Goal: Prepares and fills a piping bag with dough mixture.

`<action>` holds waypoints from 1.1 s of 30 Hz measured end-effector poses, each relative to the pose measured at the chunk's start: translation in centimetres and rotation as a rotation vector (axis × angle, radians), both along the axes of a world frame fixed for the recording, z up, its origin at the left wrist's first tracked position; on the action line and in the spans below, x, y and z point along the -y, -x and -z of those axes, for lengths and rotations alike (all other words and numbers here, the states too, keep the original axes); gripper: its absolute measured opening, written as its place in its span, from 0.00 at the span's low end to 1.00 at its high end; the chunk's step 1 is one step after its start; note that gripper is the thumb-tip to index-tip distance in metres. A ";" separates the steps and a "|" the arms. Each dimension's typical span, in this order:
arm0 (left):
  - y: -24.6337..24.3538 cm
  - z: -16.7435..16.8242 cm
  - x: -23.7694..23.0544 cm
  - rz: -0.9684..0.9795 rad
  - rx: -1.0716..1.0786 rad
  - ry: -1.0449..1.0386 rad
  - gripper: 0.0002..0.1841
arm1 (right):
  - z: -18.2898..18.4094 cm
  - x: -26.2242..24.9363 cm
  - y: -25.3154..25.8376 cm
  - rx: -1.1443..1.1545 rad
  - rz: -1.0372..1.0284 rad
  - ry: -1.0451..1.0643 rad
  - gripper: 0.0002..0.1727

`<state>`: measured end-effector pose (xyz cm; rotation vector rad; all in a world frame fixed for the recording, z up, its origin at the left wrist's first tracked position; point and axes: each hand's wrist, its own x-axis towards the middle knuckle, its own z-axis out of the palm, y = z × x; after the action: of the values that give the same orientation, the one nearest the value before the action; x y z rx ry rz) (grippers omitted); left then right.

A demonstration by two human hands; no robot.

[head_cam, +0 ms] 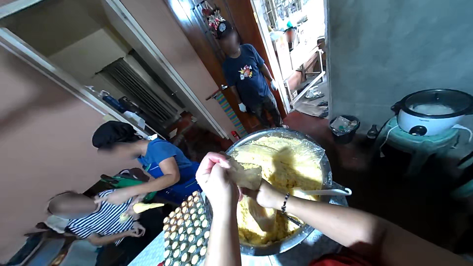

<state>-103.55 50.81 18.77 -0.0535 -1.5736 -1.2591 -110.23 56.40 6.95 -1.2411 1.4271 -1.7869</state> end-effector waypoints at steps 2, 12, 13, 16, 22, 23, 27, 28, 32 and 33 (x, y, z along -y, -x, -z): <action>-0.9 0.1 1.0 0.078 0.103 0.137 0.18 | 0.3 0.3 0.2 0.050 0.018 0.092 0.12; -5.2 -0.9 5.8 -0.541 0.739 0.666 0.28 | 0.2 0.4 4.0 0.376 0.259 0.116 0.14; -5.3 -1.0 5.5 -0.619 0.793 0.768 0.23 | 0.4 0.4 4.3 0.371 0.272 0.124 0.13; -5.3 -1.3 4.3 -0.801 0.959 0.979 0.11 | 0.9 0.5 5.3 0.379 0.310 0.161 0.15; -5.2 -1.1 2.8 -0.701 1.206 1.012 0.13 | 1.4 0.5 6.1 0.462 0.391 0.223 0.17; -5.1 -1.1 2.7 -0.644 1.240 0.975 0.14 | 1.2 0.4 6.2 0.467 0.400 0.222 0.17; -4.5 1.7 4.5 -0.290 1.293 0.744 0.24 | 0.1 0.0 6.0 0.434 0.379 0.244 0.16; -4.3 3.0 5.1 -0.212 1.276 0.670 0.29 | -0.2 -0.1 5.9 0.418 0.361 0.255 0.16; -3.8 7.1 5.7 0.012 1.121 0.375 0.41 | -1.7 -0.3 5.6 0.345 0.314 0.252 0.13; -3.7 7.7 5.5 0.038 1.088 0.329 0.43 | -2.0 -0.2 5.5 0.320 0.308 0.249 0.13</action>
<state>-99.86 45.28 11.06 0.4680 -2.7046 -1.0767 -115.73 56.64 8.95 -0.8241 1.2908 -2.3098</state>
